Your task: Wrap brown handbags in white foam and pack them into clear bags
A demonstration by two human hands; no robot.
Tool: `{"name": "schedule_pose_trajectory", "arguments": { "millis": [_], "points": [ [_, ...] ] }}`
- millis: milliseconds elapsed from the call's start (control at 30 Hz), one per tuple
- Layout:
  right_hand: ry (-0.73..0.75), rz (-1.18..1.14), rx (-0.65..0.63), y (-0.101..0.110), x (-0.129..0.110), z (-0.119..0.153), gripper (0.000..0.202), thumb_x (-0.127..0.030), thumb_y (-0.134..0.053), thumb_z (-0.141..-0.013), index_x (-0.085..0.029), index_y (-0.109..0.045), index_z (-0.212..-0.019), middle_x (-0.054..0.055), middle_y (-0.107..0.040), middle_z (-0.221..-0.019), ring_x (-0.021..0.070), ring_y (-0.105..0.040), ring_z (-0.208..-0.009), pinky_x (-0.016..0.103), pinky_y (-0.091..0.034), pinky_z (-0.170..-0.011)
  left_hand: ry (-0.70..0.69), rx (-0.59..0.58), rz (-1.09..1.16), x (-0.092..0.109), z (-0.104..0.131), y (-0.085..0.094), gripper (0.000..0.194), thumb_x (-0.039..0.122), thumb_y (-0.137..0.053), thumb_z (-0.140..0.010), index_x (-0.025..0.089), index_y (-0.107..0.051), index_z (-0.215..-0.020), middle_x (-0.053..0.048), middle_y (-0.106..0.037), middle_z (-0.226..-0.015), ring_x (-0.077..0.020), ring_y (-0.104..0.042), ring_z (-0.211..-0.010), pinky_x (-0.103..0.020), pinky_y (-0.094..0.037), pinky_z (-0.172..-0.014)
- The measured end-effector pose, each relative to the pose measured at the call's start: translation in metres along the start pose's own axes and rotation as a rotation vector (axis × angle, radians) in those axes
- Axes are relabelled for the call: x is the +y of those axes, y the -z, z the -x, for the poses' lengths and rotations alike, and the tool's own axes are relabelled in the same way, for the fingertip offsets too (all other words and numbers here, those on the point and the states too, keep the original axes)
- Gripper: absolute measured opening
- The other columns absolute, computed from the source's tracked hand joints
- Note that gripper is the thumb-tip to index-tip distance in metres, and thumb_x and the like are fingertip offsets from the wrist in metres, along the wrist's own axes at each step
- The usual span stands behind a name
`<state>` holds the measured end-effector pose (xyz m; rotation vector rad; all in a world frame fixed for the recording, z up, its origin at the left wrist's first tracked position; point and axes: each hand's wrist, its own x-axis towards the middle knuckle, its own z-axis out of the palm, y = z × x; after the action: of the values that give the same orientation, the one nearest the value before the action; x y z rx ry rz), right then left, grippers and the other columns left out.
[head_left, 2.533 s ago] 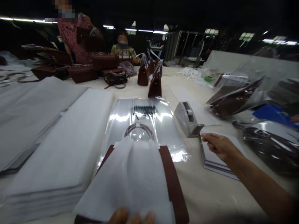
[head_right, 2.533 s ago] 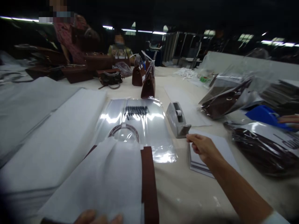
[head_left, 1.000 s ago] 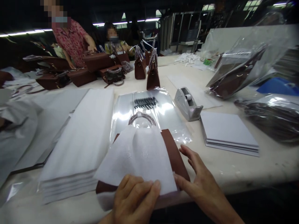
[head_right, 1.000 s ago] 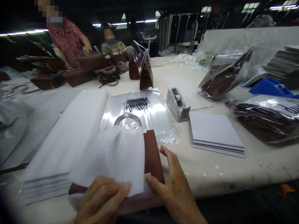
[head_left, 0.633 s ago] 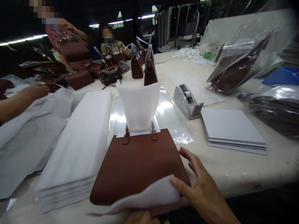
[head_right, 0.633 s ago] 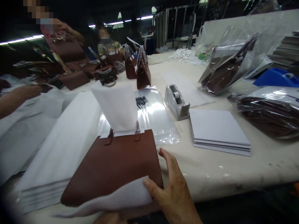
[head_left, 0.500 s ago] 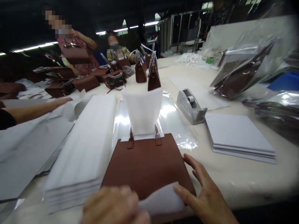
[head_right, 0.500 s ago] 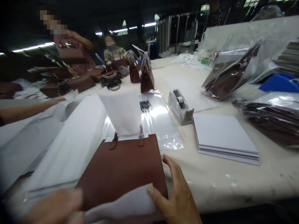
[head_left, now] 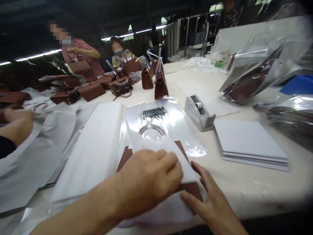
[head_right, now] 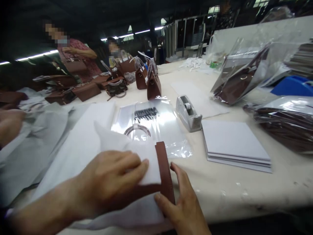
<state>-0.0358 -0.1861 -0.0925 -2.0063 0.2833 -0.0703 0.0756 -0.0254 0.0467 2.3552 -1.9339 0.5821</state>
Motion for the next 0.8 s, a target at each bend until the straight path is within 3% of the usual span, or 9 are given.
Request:
{"name": "schedule_pose_trajectory", "arguments": {
  "millis": [100,200,267,467,567,667,733,800],
  "points": [
    [0.019,-0.007,-0.004,0.000,-0.001,0.002,0.073,-0.044,-0.061,-0.072,-0.025,-0.027,-0.133,0.005,-0.033,-0.135,0.0233,-0.032,-0.123,0.041,-0.031,-0.102,0.033,0.162,0.012,0.048,0.035,-0.016,0.023,0.013,-0.039,-0.085,0.007,-0.059,-0.093,-0.003,-0.050,-0.065,-0.0112,-0.043,-0.053,-0.025,-0.032,-0.043],
    [0.019,0.009,0.019,0.000,-0.004,0.004,0.070,-0.044,-0.060,-0.073,-0.026,-0.027,-0.133,0.003,-0.033,-0.135,0.0203,-0.030,-0.124,0.039,-0.029,-0.104,0.109,0.229,-0.023,0.072,0.054,-0.037,0.024,0.009,-0.040,-0.083,0.004,-0.059,-0.096,-0.004,-0.054,-0.066,-0.0114,-0.048,-0.055,-0.025,-0.035,-0.045],
    [0.023,0.028,0.029,-0.001,-0.005,0.004,0.069,-0.042,-0.060,-0.073,-0.027,-0.027,-0.132,0.002,-0.033,-0.135,0.0183,-0.031,-0.124,0.038,-0.029,-0.105,0.137,0.199,-0.068,0.081,0.059,-0.047,0.023,0.009,-0.042,-0.083,0.004,-0.059,-0.097,-0.006,-0.057,-0.071,-0.0127,-0.053,-0.060,-0.025,-0.039,-0.048],
    [0.081,0.036,0.036,-0.005,0.000,-0.005,0.070,-0.041,-0.061,-0.072,-0.025,-0.028,-0.132,0.004,-0.036,-0.133,0.0204,-0.034,-0.122,0.039,-0.033,-0.102,0.223,0.257,-0.201,0.099,0.073,-0.067,0.030,0.008,-0.036,-0.085,0.005,-0.062,-0.101,-0.014,-0.062,-0.091,-0.0176,-0.055,-0.074,-0.030,-0.039,-0.063],
    [0.113,0.115,0.052,0.007,-0.011,-0.009,0.072,-0.041,-0.062,-0.071,-0.023,-0.029,-0.132,0.006,-0.037,-0.133,0.0224,-0.035,-0.122,0.040,-0.033,-0.101,0.284,0.359,-0.212,0.104,0.083,-0.076,0.027,0.013,-0.041,-0.086,0.015,-0.065,-0.098,-0.012,-0.061,-0.102,-0.0192,-0.054,-0.079,-0.032,-0.035,-0.068],
    [0.212,0.197,0.176,0.029,-0.037,0.000,0.057,-0.041,-0.060,-0.074,-0.026,-0.041,-0.126,0.004,-0.045,-0.125,0.0226,-0.043,-0.114,0.038,-0.036,-0.098,0.330,0.399,-0.147,0.106,0.090,-0.080,0.025,0.013,-0.044,-0.085,0.018,-0.066,-0.095,-0.012,-0.059,-0.106,-0.0209,-0.052,-0.083,-0.033,-0.033,-0.070],
    [0.189,0.087,0.088,0.039,-0.055,0.012,0.041,-0.043,-0.057,-0.078,-0.026,-0.052,-0.114,0.004,-0.055,-0.110,0.0199,-0.054,-0.096,0.031,-0.046,-0.084,0.340,0.383,-0.094,0.107,0.093,-0.080,0.029,0.011,-0.040,-0.086,0.017,-0.065,-0.099,-0.011,-0.058,-0.106,-0.0209,-0.050,-0.087,-0.034,-0.034,-0.072],
    [0.007,-0.132,-0.180,0.037,-0.066,0.025,0.031,-0.046,-0.055,-0.080,-0.022,-0.059,-0.099,0.004,-0.061,-0.088,0.0123,-0.057,-0.066,0.020,-0.047,-0.056,0.344,0.370,-0.038,0.107,0.096,-0.080,0.030,0.011,-0.039,-0.086,0.017,-0.063,-0.103,-0.009,-0.057,-0.105,-0.0206,-0.049,-0.090,-0.035,-0.034,-0.076]
  ]
}}
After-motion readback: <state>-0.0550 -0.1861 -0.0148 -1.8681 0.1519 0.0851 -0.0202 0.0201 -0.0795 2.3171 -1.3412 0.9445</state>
